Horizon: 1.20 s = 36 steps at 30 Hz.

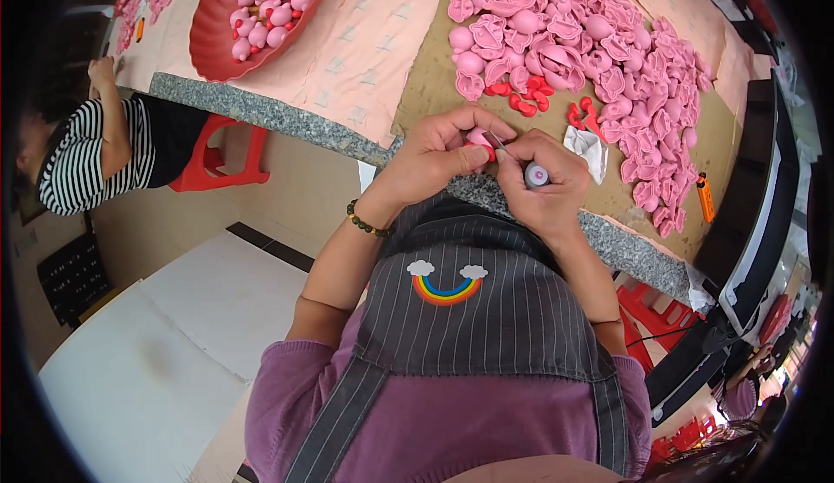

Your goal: Assembling small pink plastic toy components using a glue applicator.

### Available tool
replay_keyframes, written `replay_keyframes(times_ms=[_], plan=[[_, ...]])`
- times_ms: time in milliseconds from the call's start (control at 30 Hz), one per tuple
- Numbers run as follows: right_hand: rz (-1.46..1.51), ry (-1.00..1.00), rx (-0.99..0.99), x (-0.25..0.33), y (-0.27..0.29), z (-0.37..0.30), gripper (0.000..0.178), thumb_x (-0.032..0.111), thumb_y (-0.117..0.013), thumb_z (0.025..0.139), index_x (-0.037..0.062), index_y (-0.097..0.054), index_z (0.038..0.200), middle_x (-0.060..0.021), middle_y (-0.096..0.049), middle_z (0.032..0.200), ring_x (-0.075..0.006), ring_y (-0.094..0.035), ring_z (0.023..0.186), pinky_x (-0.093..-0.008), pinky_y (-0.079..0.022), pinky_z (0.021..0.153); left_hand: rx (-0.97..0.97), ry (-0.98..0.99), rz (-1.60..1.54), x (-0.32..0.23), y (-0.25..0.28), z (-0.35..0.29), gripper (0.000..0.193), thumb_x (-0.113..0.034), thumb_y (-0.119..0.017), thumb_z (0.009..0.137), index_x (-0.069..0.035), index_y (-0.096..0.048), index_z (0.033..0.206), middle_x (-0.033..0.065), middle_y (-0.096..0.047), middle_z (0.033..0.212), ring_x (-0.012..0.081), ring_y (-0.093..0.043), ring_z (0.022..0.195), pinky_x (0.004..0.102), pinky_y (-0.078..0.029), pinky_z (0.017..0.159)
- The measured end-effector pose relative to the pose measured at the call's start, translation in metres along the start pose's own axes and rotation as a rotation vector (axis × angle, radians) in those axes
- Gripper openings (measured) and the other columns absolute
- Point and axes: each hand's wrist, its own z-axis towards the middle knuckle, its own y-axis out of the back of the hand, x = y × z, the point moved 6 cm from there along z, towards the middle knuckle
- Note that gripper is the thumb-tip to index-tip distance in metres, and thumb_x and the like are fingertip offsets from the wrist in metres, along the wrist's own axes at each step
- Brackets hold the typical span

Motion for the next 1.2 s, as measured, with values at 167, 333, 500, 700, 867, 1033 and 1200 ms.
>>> replay_keyframes(times_ms=[167,333,500,700,867,1033,1200], plan=[[-0.007,-0.018,-0.041,-0.002,0.000,-0.002,0.008,-0.009,-0.060,0.069,-0.0018,-0.057,0.068,-0.0033,-0.054,0.062,-0.0070,-0.047,0.055,-0.0203,-0.037,0.050,0.024,-0.013,-0.022,0.003,0.002,0.001,0.030,-0.017,-0.063,0.084,0.000,-0.053,0.108,0.0005,-0.050,0.101,0.0061,-0.049,0.080,0.0190,-0.040,0.067],[-0.001,-0.086,-0.056,-0.008,0.004,-0.003,0.008,-0.009,-0.061,0.070,-0.0023,-0.057,0.068,-0.0036,-0.055,0.064,-0.0072,-0.047,0.056,-0.0199,-0.036,0.051,0.016,-0.009,-0.014,0.003,0.002,0.001,0.028,-0.014,-0.061,0.085,-0.001,-0.053,0.108,0.0010,-0.050,0.103,0.0066,-0.050,0.082,0.0205,-0.042,0.070],[0.033,-0.037,-0.017,-0.003,0.002,-0.001,0.008,-0.009,-0.061,0.069,-0.0022,-0.057,0.068,-0.0042,-0.055,0.063,-0.0072,-0.048,0.056,-0.0200,-0.037,0.051,0.022,-0.020,0.006,0.002,0.003,0.000,0.027,-0.014,-0.061,0.085,-0.001,-0.053,0.108,0.0009,-0.050,0.103,0.0066,-0.050,0.082,0.0207,-0.042,0.070],[-0.010,-0.047,-0.021,-0.003,0.000,-0.001,0.008,-0.009,-0.061,0.069,-0.0017,-0.058,0.068,-0.0027,-0.055,0.062,-0.0056,-0.047,0.056,-0.0192,-0.036,0.050,0.019,-0.015,0.046,0.002,0.003,0.001,0.027,-0.015,-0.060,0.086,-0.001,-0.053,0.108,0.0007,-0.049,0.102,0.0061,-0.049,0.081,0.0199,-0.039,0.067],[-0.009,-0.086,-0.040,-0.007,0.000,-0.003,0.008,-0.008,-0.061,0.070,-0.0012,-0.058,0.068,-0.0007,-0.054,0.062,-0.0038,-0.046,0.056,-0.0183,-0.035,0.050,0.032,-0.016,0.023,0.002,0.004,0.001,0.026,-0.016,-0.060,0.086,-0.001,-0.053,0.106,0.0007,-0.049,0.103,0.0062,-0.048,0.078,0.0200,-0.038,0.065],[0.065,-0.244,-0.056,-0.016,0.000,-0.006,0.008,-0.007,-0.062,0.073,-0.0008,-0.058,0.069,0.0015,-0.054,0.063,-0.0020,-0.045,0.058,-0.0175,-0.035,0.050,0.020,-0.008,-0.010,0.002,0.003,0.002,0.026,-0.016,-0.060,0.086,-0.001,-0.053,0.105,0.0011,-0.048,0.104,0.0070,-0.047,0.076,0.0205,-0.038,0.064],[0.042,-0.180,-0.047,-0.014,0.003,-0.005,0.008,-0.007,-0.062,0.073,-0.0013,-0.058,0.069,0.0001,-0.054,0.063,-0.0030,-0.046,0.058,-0.0180,-0.035,0.050,0.020,-0.015,-0.042,0.003,0.001,0.002,0.026,-0.016,-0.061,0.086,-0.001,-0.053,0.106,0.0014,-0.048,0.104,0.0075,-0.047,0.075,0.0208,-0.037,0.063]])
